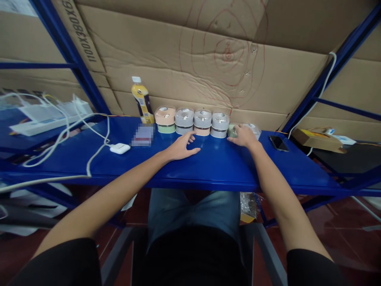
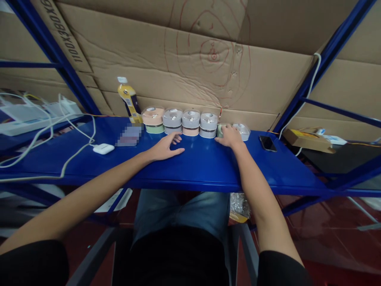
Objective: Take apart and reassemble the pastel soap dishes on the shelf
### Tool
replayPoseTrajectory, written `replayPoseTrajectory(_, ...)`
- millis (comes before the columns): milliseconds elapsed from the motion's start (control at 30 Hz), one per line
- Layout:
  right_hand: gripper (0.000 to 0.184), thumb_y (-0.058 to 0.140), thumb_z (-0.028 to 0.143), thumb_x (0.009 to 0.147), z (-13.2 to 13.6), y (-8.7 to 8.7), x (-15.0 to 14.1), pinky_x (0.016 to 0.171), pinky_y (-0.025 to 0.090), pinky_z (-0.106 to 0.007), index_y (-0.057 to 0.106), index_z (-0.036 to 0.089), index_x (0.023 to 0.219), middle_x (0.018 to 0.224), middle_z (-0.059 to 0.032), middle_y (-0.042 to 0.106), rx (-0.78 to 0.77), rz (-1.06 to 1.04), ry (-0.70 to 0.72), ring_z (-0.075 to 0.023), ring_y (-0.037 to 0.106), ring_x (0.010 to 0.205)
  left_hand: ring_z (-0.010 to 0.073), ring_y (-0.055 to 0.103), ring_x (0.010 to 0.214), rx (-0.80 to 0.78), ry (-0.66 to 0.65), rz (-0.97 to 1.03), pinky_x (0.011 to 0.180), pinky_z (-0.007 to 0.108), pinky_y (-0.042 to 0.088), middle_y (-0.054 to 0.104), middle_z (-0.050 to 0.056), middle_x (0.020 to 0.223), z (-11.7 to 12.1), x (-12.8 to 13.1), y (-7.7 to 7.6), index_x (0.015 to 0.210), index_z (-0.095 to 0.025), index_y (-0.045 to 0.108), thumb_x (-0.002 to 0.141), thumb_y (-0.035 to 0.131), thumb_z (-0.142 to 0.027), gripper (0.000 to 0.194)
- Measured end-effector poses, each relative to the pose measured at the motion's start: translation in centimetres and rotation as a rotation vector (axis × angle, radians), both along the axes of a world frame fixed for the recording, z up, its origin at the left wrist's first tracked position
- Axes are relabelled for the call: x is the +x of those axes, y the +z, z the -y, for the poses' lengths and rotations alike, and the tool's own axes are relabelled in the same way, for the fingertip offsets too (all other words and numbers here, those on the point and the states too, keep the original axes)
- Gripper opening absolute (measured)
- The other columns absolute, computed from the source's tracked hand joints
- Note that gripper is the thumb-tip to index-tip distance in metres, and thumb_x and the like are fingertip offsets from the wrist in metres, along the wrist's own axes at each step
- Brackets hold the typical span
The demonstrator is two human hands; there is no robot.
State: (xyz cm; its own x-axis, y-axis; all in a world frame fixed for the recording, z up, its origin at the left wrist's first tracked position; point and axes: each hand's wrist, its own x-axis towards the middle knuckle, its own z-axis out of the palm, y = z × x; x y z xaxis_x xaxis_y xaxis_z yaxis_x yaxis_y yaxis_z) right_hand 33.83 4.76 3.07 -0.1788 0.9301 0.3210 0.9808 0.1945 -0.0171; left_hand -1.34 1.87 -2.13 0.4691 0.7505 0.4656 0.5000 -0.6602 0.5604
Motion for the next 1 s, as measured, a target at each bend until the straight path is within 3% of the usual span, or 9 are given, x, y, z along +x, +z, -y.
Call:
replayPoseTrajectory(67,0.057,0.064,0.064,0.098,0.8,0.7,-0.1,0.114,0.052,-0.067,0.078,0.016,0.126,0.136,-0.0258,0.074,0.060,-0.043,-0.063,-0.0486,0.068,0.131,0.0334,0.071,0.115,0.000,0.000,-0.002,0.104,0.055,0.060,0.070,0.016,0.129,0.0,0.0,0.0,0.152,-0.020,0.054,0.086,0.081,-0.058,0.080)
replayPoseTrajectory(167,0.071,0.059,0.073,0.100,1.8,1.2,-0.4,0.113,0.053,-0.066,0.075,0.011,0.132,0.142,-0.0312,0.070,0.096,-0.101,-0.204,-0.0515,0.065,0.136,0.0342,0.071,0.117,-0.006,0.014,-0.015,0.104,0.055,0.060,0.070,0.017,0.131,0.1,0.1,0.1,0.151,-0.018,0.054,0.087,0.080,-0.059,0.080)
replayPoseTrajectory(233,0.082,0.064,0.079,0.096,2.1,1.2,-0.6,0.112,0.054,-0.065,0.070,0.010,0.140,0.148,-0.0330,0.067,0.025,-0.114,-0.272,-0.0527,0.064,0.138,0.0347,0.071,0.117,-0.007,0.021,-0.018,0.104,0.055,0.060,0.070,0.018,0.131,0.1,0.1,0.2,0.150,-0.018,0.054,0.086,0.080,-0.059,0.080)
replayPoseTrajectory(333,0.089,0.071,0.082,0.089,2.1,1.2,-0.4,0.106,0.058,-0.061,0.068,0.011,0.142,0.142,-0.0322,0.071,-0.120,-0.081,-0.262,-0.0514,0.070,0.130,0.0347,0.071,0.118,-0.005,0.018,-0.016,0.105,0.056,0.060,0.070,0.017,0.132,0.2,0.1,0.3,0.151,-0.018,0.054,0.087,0.080,-0.058,0.080)
replayPoseTrajectory(467,0.088,0.084,0.073,0.080,2.0,1.1,0.0,0.098,0.063,-0.057,0.067,0.014,0.144,0.136,-0.0275,0.074,-0.211,-0.022,-0.081,-0.0468,0.076,0.119,0.0348,0.071,0.121,-0.001,0.008,-0.001,0.108,0.057,0.059,0.071,0.017,0.134,0.3,0.3,0.3,0.153,-0.019,0.054,0.084,0.084,-0.059,0.085)
replayPoseTrajectory(567,0.094,0.093,0.067,0.072,2.3,0.6,-1.2,0.103,0.063,-0.058,0.066,0.020,0.149,0.139,-0.0219,0.075,-0.208,-0.102,0.232,-0.0436,0.077,0.119,0.0373,0.072,0.124,-0.021,-0.042,0.030,0.109,0.059,0.060,0.071,0.018,0.136,0.2,0.4,0.2,0.156,-0.019,0.052,0.075,0.094,-0.060,0.099)
replayPoseTrajectory(700,0.114,0.096,0.069,0.068,3.3,-0.5,-5.1,0.120,0.055,-0.061,0.057,0.022,0.163,0.158,-0.0196,0.068,-0.151,-0.322,0.631,-0.0433,0.069,0.139,0.0431,0.070,0.135,-0.041,-0.124,0.090,0.116,0.065,0.056,0.069,0.023,0.146,0.1,0.6,0.0,0.162,-0.021,0.047,0.064,0.102,-0.062,0.119)
replayPoseTrajectory(867,0.098,0.091,0.066,0.076,4.5,-1.2,-8.5,0.124,0.052,-0.061,0.062,0.022,0.159,0.158,-0.0179,0.069,-0.164,-0.412,0.744,-0.0413,0.068,0.142,0.0469,0.067,0.142,-0.007,-0.206,0.082,0.120,0.067,0.053,0.065,0.025,0.156,0.3,0.7,0.2,0.165,-0.021,0.045,0.062,0.103,-0.063,0.125)
replayPoseTrajectory(1000,0.088,0.086,0.064,0.081,4.4,-0.5,-7.2,0.122,0.054,-0.057,0.063,0.024,0.156,0.155,-0.0144,0.072,-0.127,-0.546,0.710,-0.0378,0.070,0.139,0.0467,0.065,0.142,0.011,-0.197,0.073,0.120,0.066,0.053,0.064,0.024,0.155,0.5,0.6,0.3,0.170,-0.021,0.041,0.064,0.101,-0.065,0.129)
